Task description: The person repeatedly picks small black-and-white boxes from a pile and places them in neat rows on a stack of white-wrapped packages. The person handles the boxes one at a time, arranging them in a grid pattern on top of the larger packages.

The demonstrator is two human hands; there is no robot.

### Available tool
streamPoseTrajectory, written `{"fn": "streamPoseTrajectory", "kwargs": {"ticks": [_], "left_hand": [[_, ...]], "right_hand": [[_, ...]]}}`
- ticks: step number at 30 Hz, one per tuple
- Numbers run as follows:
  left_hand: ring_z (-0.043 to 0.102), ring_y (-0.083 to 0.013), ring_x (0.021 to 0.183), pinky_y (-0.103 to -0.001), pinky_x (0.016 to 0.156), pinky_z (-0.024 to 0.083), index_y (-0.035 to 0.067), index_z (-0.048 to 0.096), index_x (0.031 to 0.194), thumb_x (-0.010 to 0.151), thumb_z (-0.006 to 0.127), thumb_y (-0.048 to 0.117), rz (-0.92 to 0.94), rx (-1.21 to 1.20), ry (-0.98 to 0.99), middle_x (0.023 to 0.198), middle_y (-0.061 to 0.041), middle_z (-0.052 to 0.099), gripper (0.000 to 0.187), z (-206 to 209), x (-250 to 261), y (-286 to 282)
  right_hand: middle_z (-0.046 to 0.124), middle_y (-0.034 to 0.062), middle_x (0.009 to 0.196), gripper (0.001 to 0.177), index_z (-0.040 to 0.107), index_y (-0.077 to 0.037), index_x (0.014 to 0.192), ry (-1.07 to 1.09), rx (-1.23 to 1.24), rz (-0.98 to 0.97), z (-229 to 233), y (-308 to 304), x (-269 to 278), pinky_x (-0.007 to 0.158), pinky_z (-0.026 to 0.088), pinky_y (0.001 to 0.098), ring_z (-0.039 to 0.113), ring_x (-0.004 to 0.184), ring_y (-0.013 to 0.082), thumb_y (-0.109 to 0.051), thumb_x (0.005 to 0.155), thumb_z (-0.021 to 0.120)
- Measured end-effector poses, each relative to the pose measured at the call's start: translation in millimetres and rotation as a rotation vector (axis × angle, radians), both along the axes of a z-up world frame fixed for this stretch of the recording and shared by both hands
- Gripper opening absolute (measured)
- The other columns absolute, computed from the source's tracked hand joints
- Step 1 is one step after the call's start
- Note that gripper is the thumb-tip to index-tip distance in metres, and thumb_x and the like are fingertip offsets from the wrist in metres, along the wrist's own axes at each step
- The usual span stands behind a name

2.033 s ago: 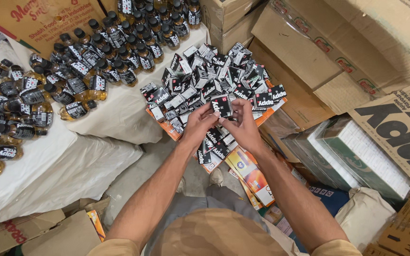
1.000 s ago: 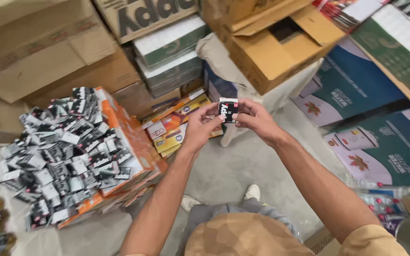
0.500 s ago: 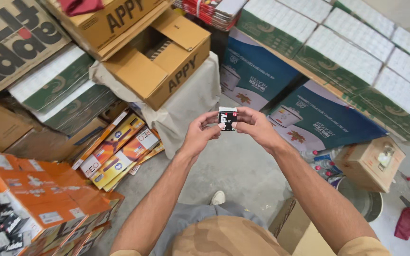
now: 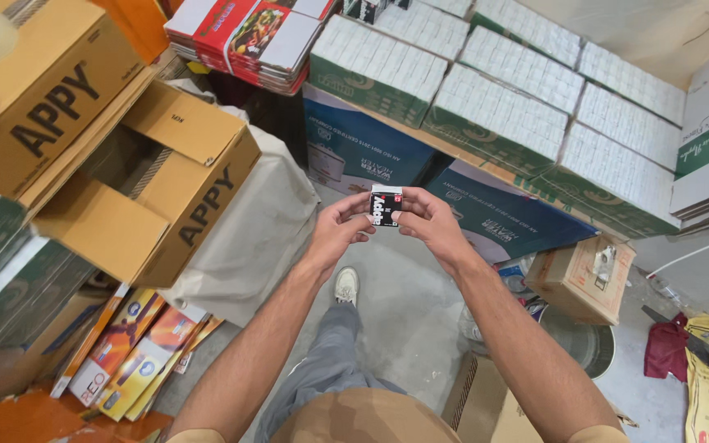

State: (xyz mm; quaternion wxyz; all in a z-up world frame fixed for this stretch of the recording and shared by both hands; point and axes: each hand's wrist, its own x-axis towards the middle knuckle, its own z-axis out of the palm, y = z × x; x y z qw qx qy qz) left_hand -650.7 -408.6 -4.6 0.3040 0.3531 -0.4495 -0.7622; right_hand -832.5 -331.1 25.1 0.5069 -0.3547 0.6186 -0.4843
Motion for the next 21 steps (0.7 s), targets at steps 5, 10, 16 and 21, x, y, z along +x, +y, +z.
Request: {"fn": "streamPoseTrajectory", "kwargs": {"ticks": [5, 10, 16, 21], "left_hand": [[0.073, -0.0164, 0.084, -0.027, 0.072, 0.061, 0.005, 0.063, 0.137, 0.084, 0.074, 0.005, -0.007, 0.014, 0.012, 0.118, -0.012, 0.071, 0.055, -12.2, -56.0, -75.3], [0.067, -0.015, 0.102, -0.028, 0.088, 0.057, 0.002, 0.062, 0.139, 0.091, 0.071, 0.009, -0.007, -0.001, 0.049, 0.123, -0.011, 0.07, 0.049, -2.2, -102.5, -148.9], [0.067, -0.0134, 0.105, -0.03, 0.091, 0.059, 0.001, 0.062, 0.138, 0.094, 0.07, 0.006, 0.011, 0.033, 0.15, 0.12, -0.009, 0.068, 0.045, -12.6, -149.5, -224.9], [0.068, -0.0141, 0.097, -0.031, 0.091, 0.061, -0.002, 0.059, 0.139, 0.099, 0.062, 0.006, 0.034, 0.126, 0.194, 0.116, -0.011, 0.068, 0.041, -21.3, -185.2, -276.5]], "right_hand": [[0.069, 0.0061, 0.109, 0.048, 0.065, -0.01, 0.132, -0.111, 0.007, -0.121, -8.1, -71.0, -45.8, 0.073, 0.061, 0.026, 0.067, 0.092, 0.0124, -0.011, 0.085, 0.076], [0.069, 0.0043, 0.11, 0.051, 0.061, -0.012, 0.134, -0.104, 0.025, -0.168, 16.1, -141.7, -80.8, 0.077, 0.06, 0.0244, 0.065, 0.097, 0.0109, -0.016, 0.086, 0.077], [0.068, 0.0065, 0.117, 0.058, 0.057, -0.015, 0.141, -0.05, 0.0, -0.199, 15.6, -214.9, -122.1, 0.079, 0.06, 0.0245, 0.065, 0.097, 0.0119, -0.014, 0.086, 0.075], [0.068, 0.0086, 0.12, 0.058, 0.058, -0.014, 0.141, -0.097, -0.013, -0.166, 16.8, -263.6, -158.5, 0.082, 0.06, 0.0269, 0.067, 0.097, 0.0127, -0.014, 0.086, 0.075]]}}
